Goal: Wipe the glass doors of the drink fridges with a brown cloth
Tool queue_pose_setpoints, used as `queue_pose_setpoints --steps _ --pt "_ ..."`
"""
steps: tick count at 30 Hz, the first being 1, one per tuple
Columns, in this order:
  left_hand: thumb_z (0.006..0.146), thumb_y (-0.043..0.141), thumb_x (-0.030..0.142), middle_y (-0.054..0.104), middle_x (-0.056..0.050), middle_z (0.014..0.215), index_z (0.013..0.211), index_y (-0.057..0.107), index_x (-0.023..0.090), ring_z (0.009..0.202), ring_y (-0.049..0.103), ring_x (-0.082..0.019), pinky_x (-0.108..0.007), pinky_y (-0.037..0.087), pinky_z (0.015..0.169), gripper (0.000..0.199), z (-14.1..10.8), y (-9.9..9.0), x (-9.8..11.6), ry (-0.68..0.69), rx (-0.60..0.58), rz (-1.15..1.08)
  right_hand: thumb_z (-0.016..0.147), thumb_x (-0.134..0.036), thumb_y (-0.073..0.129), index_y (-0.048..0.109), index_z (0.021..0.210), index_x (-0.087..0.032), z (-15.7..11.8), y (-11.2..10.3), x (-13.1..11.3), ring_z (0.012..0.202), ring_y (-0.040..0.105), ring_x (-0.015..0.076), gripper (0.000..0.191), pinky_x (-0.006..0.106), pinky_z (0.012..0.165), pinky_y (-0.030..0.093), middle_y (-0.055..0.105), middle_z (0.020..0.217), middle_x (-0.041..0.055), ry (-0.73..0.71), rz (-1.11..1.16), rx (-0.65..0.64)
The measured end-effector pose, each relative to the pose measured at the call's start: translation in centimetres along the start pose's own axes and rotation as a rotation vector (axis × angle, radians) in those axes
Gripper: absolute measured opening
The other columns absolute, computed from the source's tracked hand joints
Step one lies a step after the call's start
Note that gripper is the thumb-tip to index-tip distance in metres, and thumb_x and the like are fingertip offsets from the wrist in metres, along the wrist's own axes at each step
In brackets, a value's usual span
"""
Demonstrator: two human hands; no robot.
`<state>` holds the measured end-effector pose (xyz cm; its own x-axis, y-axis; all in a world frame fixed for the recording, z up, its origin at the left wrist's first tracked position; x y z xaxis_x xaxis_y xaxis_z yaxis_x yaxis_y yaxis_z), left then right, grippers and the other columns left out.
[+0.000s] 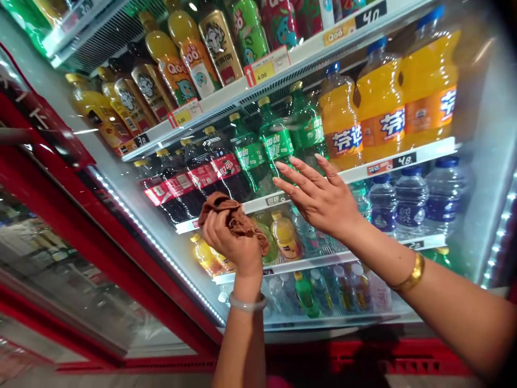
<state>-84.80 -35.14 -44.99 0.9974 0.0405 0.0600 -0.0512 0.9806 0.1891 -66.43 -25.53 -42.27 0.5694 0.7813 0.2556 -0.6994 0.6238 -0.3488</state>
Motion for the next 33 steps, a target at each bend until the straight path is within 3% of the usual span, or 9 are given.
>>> queue_pose_setpoints --steps 6,12,15,18,20,25,27,30,33 --pt "0.091 0.062 0.031 0.068 -0.011 0.122 0.114 0.074 0.028 0.131 0.053 -0.03 -0.046 0.038 0.118 0.027 -2.1 1.2 3.1 0.251 -0.339 -0.084 0.102 -0.017 0.044 0.017 0.164 -0.051 0.2 -0.3 0.3 0.161 0.026 0.0236 0.076 0.057 0.136 0.018 0.03 0.171 -0.0118 0.071 0.178 -0.075" --pt "0.097 0.057 0.038 0.066 -0.012 0.122 0.115 0.069 0.021 0.125 0.057 -0.027 -0.049 0.04 0.117 0.027 3.7 2.6 3.8 0.015 -0.096 0.038 0.103 -0.023 0.043 0.024 0.163 -0.049 0.3 -0.3 0.6 0.16 0.028 0.0253 0.067 0.06 0.134 0.021 0.039 0.167 -0.0115 0.13 0.218 -0.164" --pt "0.093 0.063 0.034 0.063 -0.013 0.123 0.111 0.072 0.023 0.129 0.052 -0.03 -0.051 0.038 0.118 0.023 -0.4 1.8 4.8 0.088 -0.157 -0.017 0.105 -0.028 0.043 0.031 0.161 -0.048 0.3 -0.4 0.6 0.16 0.029 0.025 0.061 0.058 0.133 0.024 0.041 0.166 -0.0113 0.139 0.256 -0.145" --pt "0.085 0.068 0.03 0.063 -0.011 0.122 0.115 0.074 0.031 0.13 0.05 -0.032 -0.05 0.039 0.117 0.03 -5.4 0.7 5.0 0.343 -0.359 -0.145 0.105 -0.029 0.044 0.032 0.16 -0.049 0.3 -0.5 0.6 0.159 0.031 0.0259 0.06 0.058 0.131 0.027 0.041 0.165 -0.0113 0.138 0.265 -0.143" --pt "0.084 0.07 0.029 0.065 -0.008 0.119 0.114 0.075 0.034 0.125 0.054 -0.029 -0.047 0.041 0.115 0.032 -5.8 0.3 4.3 0.475 -0.431 -0.158 0.105 -0.031 0.044 0.03 0.16 -0.049 0.3 -0.3 0.6 0.159 0.03 0.0266 0.06 0.06 0.131 0.027 0.042 0.165 -0.0109 0.143 0.257 -0.169" --pt "0.093 0.062 0.037 0.063 -0.012 0.123 0.114 0.069 0.024 0.128 0.054 -0.028 -0.049 0.038 0.118 0.026 1.2 1.6 1.8 0.158 -0.222 0.004 0.106 -0.03 0.039 0.03 0.161 -0.048 0.3 -0.3 0.5 0.16 0.029 0.0245 0.058 0.059 0.132 0.024 0.04 0.166 -0.0119 0.141 0.289 -0.157" --pt "0.095 0.059 0.037 0.061 -0.013 0.123 0.116 0.066 0.022 0.127 0.055 -0.028 -0.05 0.039 0.117 0.027 1.7 1.8 2.2 0.05 -0.13 0.065 0.106 -0.03 0.04 0.033 0.16 -0.048 0.3 -0.4 0.6 0.159 0.03 0.0241 0.057 0.058 0.133 0.024 0.04 0.166 -0.0123 0.149 0.304 -0.136" --pt "0.092 0.064 0.035 0.061 -0.013 0.12 0.111 0.069 0.024 0.126 0.053 -0.03 -0.051 0.041 0.114 0.022 -1.6 1.0 3.8 0.157 -0.145 0.066 0.105 -0.027 0.041 0.034 0.159 -0.049 0.3 -0.5 0.8 0.159 0.031 0.0232 0.058 0.055 0.134 0.024 0.039 0.167 -0.0138 0.121 0.304 -0.083" --pt "0.087 0.07 0.028 0.061 -0.013 0.119 0.111 0.072 0.029 0.126 0.051 -0.031 -0.049 0.043 0.111 0.024 -5.5 -0.1 4.1 0.392 -0.339 -0.059 0.104 -0.022 0.04 0.029 0.161 -0.049 0.0 0.1 0.4 0.159 0.03 0.0206 0.064 0.049 0.137 0.018 0.034 0.168 -0.0152 0.06 0.262 -0.015"
Point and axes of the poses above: each hand's wrist, its own z-axis towards the middle knuckle, its own y-axis out of the palm, x = y × z, the point moved 4 cm from there along z, towards the middle knuckle
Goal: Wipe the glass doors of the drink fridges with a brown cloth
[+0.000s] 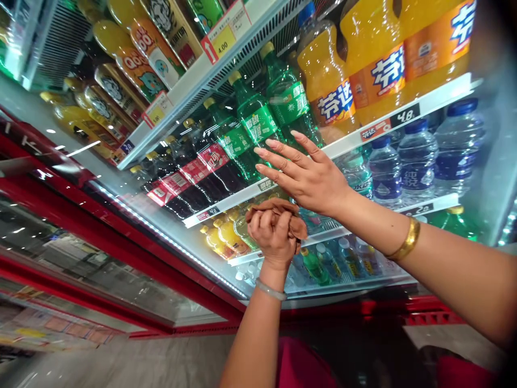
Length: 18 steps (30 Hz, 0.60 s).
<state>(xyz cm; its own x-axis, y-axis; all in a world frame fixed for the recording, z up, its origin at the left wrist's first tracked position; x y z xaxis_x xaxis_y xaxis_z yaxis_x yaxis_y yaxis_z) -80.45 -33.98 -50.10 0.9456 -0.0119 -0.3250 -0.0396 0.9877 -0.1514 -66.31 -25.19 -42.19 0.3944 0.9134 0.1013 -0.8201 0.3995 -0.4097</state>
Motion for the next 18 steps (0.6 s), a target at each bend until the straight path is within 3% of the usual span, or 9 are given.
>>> queue_pose_setpoints --steps 2,4,5,6,8,10,12,15,18 --pt "0.085 0.072 0.027 0.062 -0.011 0.118 0.112 0.072 0.031 0.122 0.053 -0.03 -0.048 0.043 0.109 0.027 -0.5 -0.4 -1.1 0.115 -0.075 -0.028 0.104 -0.017 0.037 0.021 0.164 -0.045 -0.5 0.8 -0.4 0.16 0.026 0.0183 0.068 0.046 0.138 0.013 0.03 0.17 -0.0126 0.005 -0.042 0.091" --pt "0.086 0.07 0.025 0.061 -0.011 0.119 0.113 0.071 0.029 0.119 0.055 -0.029 -0.048 0.043 0.107 0.028 1.2 -1.4 -4.0 0.063 -0.026 0.001 0.103 -0.012 0.034 0.011 0.167 -0.04 -1.1 1.6 -0.9 0.16 0.021 0.0161 0.073 0.043 0.138 0.009 0.027 0.171 -0.0089 0.039 -0.08 0.19" --pt "0.088 0.066 0.025 0.06 -0.014 0.121 0.117 0.068 0.024 0.121 0.055 -0.031 -0.052 0.042 0.107 0.029 2.4 -1.9 -5.7 -0.024 0.023 0.03 0.102 -0.009 0.033 0.007 0.167 -0.038 -1.4 2.0 -1.2 0.16 0.02 0.0153 0.076 0.043 0.138 0.008 0.026 0.171 -0.0077 0.05 -0.092 0.226" --pt "0.09 0.065 0.025 0.06 -0.014 0.122 0.117 0.067 0.022 0.121 0.055 -0.031 -0.052 0.041 0.108 0.027 3.6 -2.5 -7.5 -0.205 0.121 0.087 0.102 -0.008 0.033 0.004 0.167 -0.037 -1.6 2.3 -1.4 0.16 0.019 0.0148 0.078 0.043 0.138 0.008 0.026 0.17 -0.0072 0.049 -0.097 0.247" --pt "0.093 0.063 0.026 0.061 -0.015 0.123 0.119 0.064 0.019 0.124 0.055 -0.031 -0.054 0.039 0.11 0.027 5.1 -3.1 -9.2 -0.428 0.234 0.143 0.101 -0.008 0.034 0.001 0.167 -0.038 -1.9 2.6 -1.7 0.16 0.021 0.0147 0.079 0.043 0.138 0.008 0.027 0.17 -0.0075 0.029 -0.092 0.255" --pt "0.094 0.063 0.029 0.06 -0.016 0.124 0.117 0.063 0.019 0.127 0.053 -0.031 -0.055 0.037 0.113 0.025 5.1 -2.8 -8.3 -0.449 0.262 0.162 0.102 -0.011 0.036 0.0 0.167 -0.038 -2.0 2.6 -1.8 0.159 0.022 0.0153 0.079 0.044 0.138 0.009 0.029 0.169 -0.007 0.006 -0.088 0.258" --pt "0.094 0.064 0.035 0.057 -0.016 0.124 0.113 0.065 0.019 0.129 0.051 -0.033 -0.056 0.036 0.114 0.025 3.7 -1.9 -5.5 -0.3 0.214 0.14 0.103 -0.014 0.039 -0.002 0.167 -0.036 -2.1 2.5 -1.8 0.16 0.022 0.016 0.079 0.045 0.138 0.009 0.03 0.169 -0.0056 -0.007 -0.093 0.255" --pt "0.093 0.061 0.046 0.055 -0.017 0.127 0.112 0.069 0.021 0.132 0.045 -0.035 -0.056 0.037 0.113 0.032 1.2 -0.6 -1.9 -0.04 0.034 0.02 0.104 -0.017 0.042 0.001 0.168 -0.033 -2.1 2.4 -1.8 0.16 0.022 0.0163 0.077 0.045 0.139 0.009 0.032 0.169 -0.0031 -0.019 -0.129 0.262" --pt "0.093 0.061 0.04 0.059 -0.013 0.121 0.104 0.071 0.024 0.126 0.049 -0.031 -0.051 0.038 0.111 0.021 2.0 -0.3 -2.3 0.046 -0.004 -0.015 0.104 -0.018 0.044 0.018 0.167 -0.031 -2.1 2.4 -1.9 0.16 0.023 0.0176 0.07 0.046 0.139 0.01 0.035 0.168 -0.0018 -0.029 -0.179 0.271"
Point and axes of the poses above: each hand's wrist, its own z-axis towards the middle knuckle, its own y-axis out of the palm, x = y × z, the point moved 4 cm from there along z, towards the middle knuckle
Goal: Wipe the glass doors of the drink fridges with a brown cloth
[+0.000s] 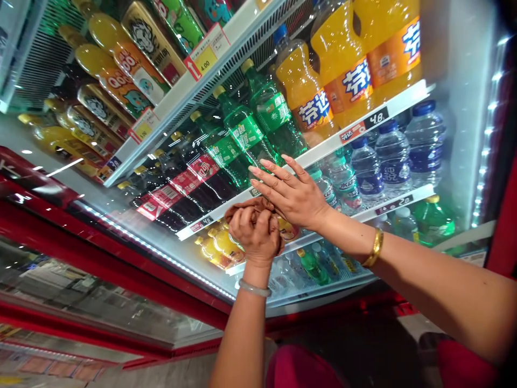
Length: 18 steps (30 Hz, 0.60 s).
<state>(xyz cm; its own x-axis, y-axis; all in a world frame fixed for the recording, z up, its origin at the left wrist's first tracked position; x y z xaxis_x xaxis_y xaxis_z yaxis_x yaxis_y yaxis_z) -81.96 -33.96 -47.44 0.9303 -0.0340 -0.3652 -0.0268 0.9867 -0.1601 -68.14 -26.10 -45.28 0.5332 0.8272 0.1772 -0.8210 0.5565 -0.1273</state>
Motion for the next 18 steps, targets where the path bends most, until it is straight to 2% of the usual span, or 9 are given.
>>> queue_pose_setpoints --steps 1,4,6,8,10,12,15,18 --pt "0.094 0.061 0.038 0.06 -0.013 0.119 0.102 0.071 0.024 0.124 0.05 -0.03 -0.05 0.038 0.111 0.019 1.1 -0.1 -0.9 -0.043 0.023 0.008 0.104 -0.017 0.044 0.024 0.166 -0.03 0.0 0.0 0.0 0.16 0.024 0.0182 0.066 0.047 0.139 0.011 0.036 0.167 -0.0015 -0.006 -0.018 0.002" --pt "0.102 0.05 0.04 0.06 -0.014 0.124 0.104 0.067 0.022 0.126 0.051 -0.029 -0.053 0.035 0.114 0.025 4.5 -0.4 -3.0 -0.327 0.176 0.057 0.103 -0.015 0.044 0.041 0.159 -0.025 0.1 0.0 -0.2 0.16 0.027 0.0202 0.057 0.05 0.138 0.014 0.038 0.166 0.0002 -0.035 -0.076 0.019" --pt "0.103 0.048 0.04 0.06 -0.015 0.124 0.104 0.066 0.021 0.125 0.052 -0.029 -0.053 0.036 0.114 0.026 5.4 -0.2 -2.2 -0.385 0.235 0.065 0.103 -0.017 0.044 0.048 0.153 -0.022 0.1 -0.1 -0.2 0.159 0.029 0.021 0.05 0.05 0.138 0.016 0.04 0.166 0.0011 -0.046 -0.091 0.037" --pt "0.103 0.05 0.04 0.06 -0.015 0.12 0.103 0.065 0.021 0.123 0.052 -0.029 -0.052 0.038 0.113 0.024 4.8 0.5 0.0 -0.288 0.216 0.046 0.105 -0.021 0.044 0.051 0.151 -0.019 0.1 -0.2 -0.1 0.158 0.031 0.022 0.046 0.051 0.137 0.018 0.041 0.165 0.0026 -0.045 -0.086 0.054" --pt "0.102 0.05 0.035 0.06 -0.015 0.117 0.105 0.065 0.021 0.122 0.052 -0.029 -0.051 0.041 0.111 0.021 3.0 0.9 1.9 -0.179 0.182 0.036 0.106 -0.024 0.043 0.05 0.151 -0.018 -0.2 -0.2 -0.1 0.158 0.033 0.022 0.047 0.05 0.137 0.02 0.041 0.165 0.0027 -0.055 -0.069 0.049" --pt "0.099 0.054 0.031 0.059 -0.015 0.116 0.104 0.065 0.021 0.122 0.05 -0.029 -0.05 0.043 0.109 0.016 1.3 1.0 2.5 -0.076 0.144 0.037 0.106 -0.023 0.043 0.048 0.154 -0.02 -0.4 -0.1 -0.1 0.157 0.034 0.0205 0.048 0.049 0.137 0.023 0.041 0.165 0.0014 -0.074 -0.041 0.018" --pt "0.094 0.062 0.029 0.061 -0.015 0.114 0.101 0.067 0.022 0.12 0.05 -0.029 -0.048 0.044 0.106 0.012 1.3 0.7 1.4 0.084 0.057 0.016 0.105 -0.017 0.042 0.045 0.156 -0.025 -0.6 -0.1 0.0 0.156 0.035 0.0171 0.052 0.047 0.136 0.027 0.043 0.164 -0.0008 -0.073 0.03 -0.027" --pt "0.095 0.06 0.033 0.064 -0.014 0.115 0.1 0.069 0.022 0.118 0.052 -0.029 -0.048 0.043 0.108 0.015 4.4 0.4 -0.4 0.037 0.035 0.015 0.105 -0.016 0.039 0.041 0.159 -0.024 -0.2 -0.7 0.7 0.156 0.036 0.0148 0.054 0.044 0.135 0.028 0.046 0.163 -0.0001 -0.06 0.077 -0.046"
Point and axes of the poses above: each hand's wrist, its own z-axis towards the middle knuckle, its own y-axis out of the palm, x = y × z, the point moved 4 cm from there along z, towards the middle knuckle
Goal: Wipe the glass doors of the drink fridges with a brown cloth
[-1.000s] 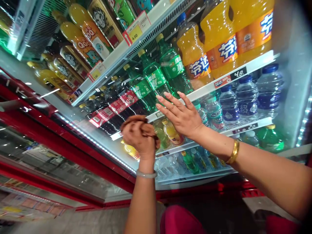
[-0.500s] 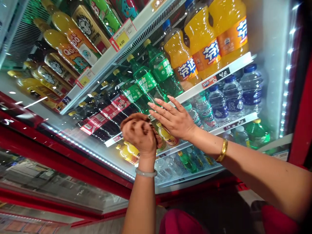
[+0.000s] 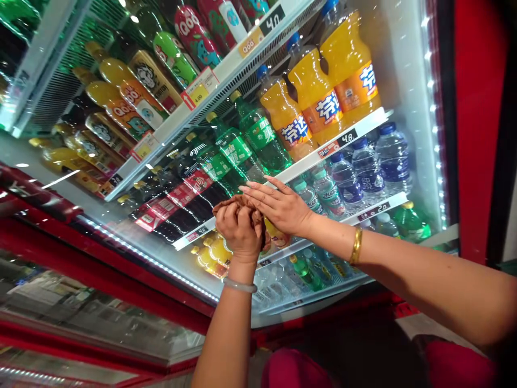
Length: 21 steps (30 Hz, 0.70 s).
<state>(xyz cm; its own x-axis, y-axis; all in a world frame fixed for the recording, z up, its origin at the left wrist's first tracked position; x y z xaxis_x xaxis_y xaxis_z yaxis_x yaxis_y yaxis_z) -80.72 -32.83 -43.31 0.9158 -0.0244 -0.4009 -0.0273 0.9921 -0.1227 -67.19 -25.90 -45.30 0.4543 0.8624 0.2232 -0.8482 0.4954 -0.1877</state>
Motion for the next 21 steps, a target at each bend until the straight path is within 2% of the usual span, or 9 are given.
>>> queue_pose_setpoints --steps 2,4,7,10,13,14,17,18,21 --pt "0.097 0.059 0.034 0.065 -0.014 0.115 0.101 0.07 0.021 0.117 0.053 -0.029 -0.048 0.043 0.109 0.018 2.1 0.1 -0.2 -0.071 0.054 0.021 0.105 -0.017 0.039 0.039 0.16 -0.026 0.2 -1.0 1.0 0.156 0.035 0.0141 0.056 0.043 0.136 0.025 0.044 0.164 -0.0011 -0.002 -0.006 -0.031" --pt "0.098 0.06 0.034 0.065 -0.014 0.114 0.101 0.071 0.021 0.118 0.053 -0.029 -0.047 0.042 0.109 0.018 3.1 0.4 1.0 -0.092 0.115 0.036 0.104 -0.017 0.043 0.034 0.162 -0.033 0.1 -2.4 2.7 0.158 0.03 0.016 0.061 0.045 0.138 0.017 0.035 0.167 -0.0041 0.019 -0.024 -0.068" --pt "0.096 0.065 0.033 0.066 -0.014 0.112 0.101 0.072 0.021 0.12 0.052 -0.03 -0.047 0.04 0.108 0.015 2.0 1.1 4.1 -0.053 0.122 0.027 0.102 -0.02 0.048 0.017 0.165 -0.043 -0.5 -4.5 5.3 0.16 0.025 0.0192 0.074 0.05 0.139 0.007 0.027 0.17 -0.0085 0.043 -0.027 -0.097" --pt "0.092 0.07 0.034 0.068 -0.011 0.109 0.101 0.073 0.024 0.118 0.053 -0.03 -0.047 0.038 0.107 0.013 0.4 1.7 6.4 0.09 0.033 -0.009 0.103 -0.026 0.05 0.006 0.165 -0.045 -1.4 -5.2 6.6 0.16 0.026 0.0176 0.079 0.047 0.139 0.004 0.027 0.17 -0.009 -0.003 -0.021 -0.108" --pt "0.091 0.071 0.034 0.071 -0.01 0.108 0.103 0.072 0.025 0.115 0.056 -0.029 -0.044 0.04 0.105 0.015 1.6 1.6 6.0 0.252 -0.031 -0.057 0.103 -0.028 0.048 0.005 0.165 -0.044 -2.0 -4.9 6.8 0.16 0.023 0.0151 0.077 0.044 0.139 0.001 0.025 0.171 -0.0095 -0.01 -0.048 -0.08" --pt "0.092 0.069 0.033 0.071 -0.01 0.11 0.106 0.071 0.024 0.115 0.057 -0.028 -0.043 0.041 0.105 0.017 2.8 1.5 5.3 0.243 -0.031 -0.064 0.104 -0.027 0.047 0.005 0.165 -0.043 -2.0 -4.8 6.7 0.16 0.022 0.0146 0.076 0.045 0.139 0.002 0.025 0.171 -0.0098 -0.009 -0.055 -0.071" --pt "0.096 0.06 0.034 0.07 -0.016 0.119 0.125 0.065 0.017 0.119 0.059 -0.029 -0.047 0.04 0.111 0.034 6.8 1.0 2.3 -0.076 0.17 -0.031 0.104 -0.024 0.044 0.004 0.165 -0.045 -2.0 -4.6 6.5 0.16 0.022 0.0142 0.075 0.048 0.139 0.004 0.024 0.171 -0.0117 0.012 -0.047 -0.09" --pt "0.097 0.059 0.036 0.068 -0.017 0.125 0.133 0.062 0.016 0.122 0.058 -0.029 -0.048 0.038 0.114 0.041 7.6 1.1 2.1 -0.152 0.194 -0.016 0.104 -0.024 0.044 0.005 0.165 -0.046 -2.0 -4.5 6.5 0.16 0.022 0.0143 0.075 0.048 0.139 0.005 0.023 0.171 -0.0125 0.022 -0.037 -0.102" --pt "0.099 0.057 0.041 0.067 -0.017 0.127 0.136 0.061 0.015 0.128 0.055 -0.03 -0.05 0.037 0.118 0.045 6.5 2.3 3.9 -0.18 0.155 0.001 0.103 -0.024 0.047 0.01 0.165 -0.045 -2.1 -4.5 6.6 0.161 0.021 0.0155 0.075 0.049 0.139 0.008 0.024 0.171 -0.0109 0.023 -0.028 -0.106"
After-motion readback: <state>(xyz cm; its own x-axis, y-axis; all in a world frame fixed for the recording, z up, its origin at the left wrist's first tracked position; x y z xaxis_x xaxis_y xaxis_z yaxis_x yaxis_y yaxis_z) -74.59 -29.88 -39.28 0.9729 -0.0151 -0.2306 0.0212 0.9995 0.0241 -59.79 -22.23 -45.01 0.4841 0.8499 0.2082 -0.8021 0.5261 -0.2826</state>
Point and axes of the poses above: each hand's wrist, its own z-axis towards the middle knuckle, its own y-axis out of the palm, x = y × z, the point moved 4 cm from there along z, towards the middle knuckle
